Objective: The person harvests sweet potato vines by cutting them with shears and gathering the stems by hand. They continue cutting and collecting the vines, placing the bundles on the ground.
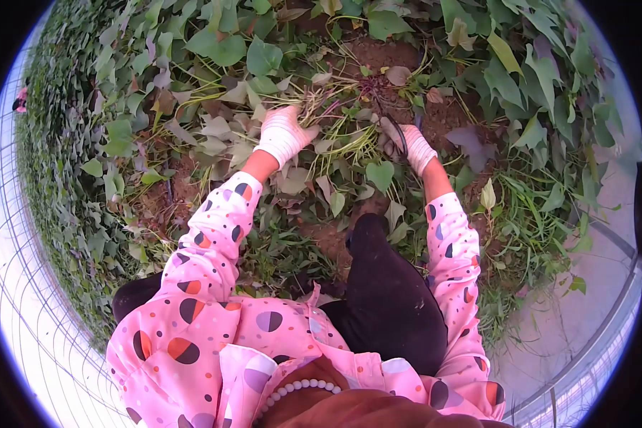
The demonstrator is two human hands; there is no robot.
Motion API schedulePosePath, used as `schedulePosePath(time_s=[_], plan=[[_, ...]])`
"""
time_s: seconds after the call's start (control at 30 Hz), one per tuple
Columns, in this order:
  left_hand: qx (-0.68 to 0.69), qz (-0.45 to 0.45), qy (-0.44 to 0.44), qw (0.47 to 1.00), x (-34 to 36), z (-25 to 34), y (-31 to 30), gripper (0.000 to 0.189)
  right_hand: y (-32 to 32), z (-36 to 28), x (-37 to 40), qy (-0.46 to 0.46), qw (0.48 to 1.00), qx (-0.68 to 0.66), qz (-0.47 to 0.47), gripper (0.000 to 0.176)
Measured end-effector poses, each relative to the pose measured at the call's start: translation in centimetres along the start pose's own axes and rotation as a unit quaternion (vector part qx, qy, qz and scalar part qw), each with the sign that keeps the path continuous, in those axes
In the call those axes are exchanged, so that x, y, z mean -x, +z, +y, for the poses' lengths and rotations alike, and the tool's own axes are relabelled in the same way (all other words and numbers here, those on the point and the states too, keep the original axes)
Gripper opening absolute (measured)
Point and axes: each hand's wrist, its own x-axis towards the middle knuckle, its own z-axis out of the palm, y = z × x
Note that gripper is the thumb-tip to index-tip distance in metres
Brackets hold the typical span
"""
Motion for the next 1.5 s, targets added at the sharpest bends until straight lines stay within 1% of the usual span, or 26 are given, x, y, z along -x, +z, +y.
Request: schedulePosePath(time_s=[0.03,0.1,0.13,0.17,0.2,0.23,0.27,0.3,0.37,0.4,0.43,0.47,0.53,0.63,0.77,0.83,0.97,1.03,1.1,1.13,1.17,1.23,1.27,1.4,1.43,1.5], plan=[[0.020,-0.030,-0.046,0.998,1.3,-1.2,-1.3,0.050,-0.2,-0.2,0.3,-0.008,0.998,-0.050,-0.039,0.068],[0.090,-0.040,-0.064,0.993,3.6,-6.5,-2.3,0.042,-0.6,-1.6,-0.2,-0.010,0.996,-0.054,-0.065,0.071],[0.242,-0.034,-0.074,0.967,5.1,-8.3,-3.4,0.040,-0.7,-2.9,-0.3,-0.010,0.997,-0.054,-0.054,0.072],[0.190,0.015,-0.083,0.978,7.1,-8.2,-5.7,0.043,-0.7,-4.0,-0.8,-0.010,0.997,-0.055,-0.044,0.073],[0.184,0.023,-0.107,0.977,7.6,-12.2,-5.2,0.044,-0.7,-4.9,-1.6,-0.012,0.998,-0.051,-0.041,0.073],[0.223,0.032,-0.118,0.967,8.0,-13.2,-5.5,0.044,-0.6,-5.3,-2.9,-0.017,0.999,-0.032,-0.035,0.074],[0.261,0.043,-0.129,0.956,8.5,-13.0,-6.4,0.044,-0.7,-5.1,-4.5,-0.015,0.999,0.007,-0.044,0.072],[0.204,0.061,-0.110,0.971,9.3,-12.2,-7.2,0.043,-0.7,-4.8,-5.9,-0.015,0.997,0.048,-0.053,0.070],[0.082,0.029,-0.109,0.990,9.8,-6.1,-10.0,0.043,0.2,-5.5,-4.4,0.003,0.984,0.148,-0.095,0.068],[0.084,0.015,-0.112,0.990,9.3,-4.9,-10.4,0.045,0.9,-4.5,-4.4,0.014,0.987,0.140,-0.082,0.064],[0.090,0.017,-0.099,0.991,7.8,-7.9,-8.3,0.048,1.2,-4.0,-3.3,-0.028,0.992,0.103,-0.072,0.062],[0.128,0.031,-0.085,0.988,6.9,-6.6,-8.8,0.049,1.3,-3.8,-2.8,-0.027,0.991,0.107,-0.071,0.062],[0.200,0.045,-0.054,0.977,4.7,-4.0,-8.5,0.051,1.1,-3.1,-2.6,0.014,0.979,0.197,-0.059,0.063],[0.309,0.018,-0.022,0.951,0.7,-1.9,-6.1,0.049,0.9,-1.6,-4.0,0.000,0.976,0.201,-0.086,0.066],[0.189,0.036,0.091,0.977,-5.3,0.1,-1.9,0.043,0.8,-1.1,-4.4,-0.013,0.980,0.171,-0.096,0.069],[0.062,-0.011,0.063,0.996,-8.7,1.3,-1.2,0.045,0.8,-1.3,-4.2,0.002,0.983,0.160,-0.095,0.069],[-0.070,-0.094,0.063,0.991,-13.5,1.9,1.6,0.042,1.1,-2.2,-3.6,0.034,0.987,0.129,-0.090,0.071],[-0.096,-0.104,0.057,0.988,-14.9,1.6,3.2,0.039,1.0,-3.0,-2.9,0.033,0.986,0.133,-0.092,0.074],[-0.153,-0.116,0.071,0.979,-15.4,1.5,4.1,0.035,1.5,-5.0,-1.4,0.050,0.992,0.061,-0.102,0.075],[-0.165,-0.112,0.078,0.977,-15.4,1.5,4.2,0.034,1.6,-4.8,-2.2,0.076,0.990,0.023,-0.118,0.077],[-0.164,-0.112,0.079,0.977,-15.4,1.5,4.2,0.034,1.7,-4.7,-2.8,0.076,0.990,0.024,-0.117,0.077],[-0.153,-0.115,0.063,0.979,-15.6,1.4,4.0,0.036,2.2,-5.0,-3.8,0.091,0.982,-0.038,-0.163,0.077],[-0.159,-0.118,0.061,0.978,-15.6,1.4,3.9,0.039,3.0,-5.2,-3.9,0.104,0.983,-0.048,-0.143,0.082],[-0.154,-0.089,0.071,0.982,-14.7,1.6,3.4,0.040,4.6,-4.2,-3.8,0.118,0.970,-0.150,-0.151,0.085],[-0.152,-0.090,0.070,0.982,-14.6,1.7,3.1,0.040,4.6,-3.7,-3.6,0.120,0.970,-0.148,-0.151,0.085],[-0.124,-0.080,0.067,0.987,-14.1,2.0,2.8,0.031,4.3,-2.7,-3.4,0.096,0.962,-0.199,-0.162,0.086]])
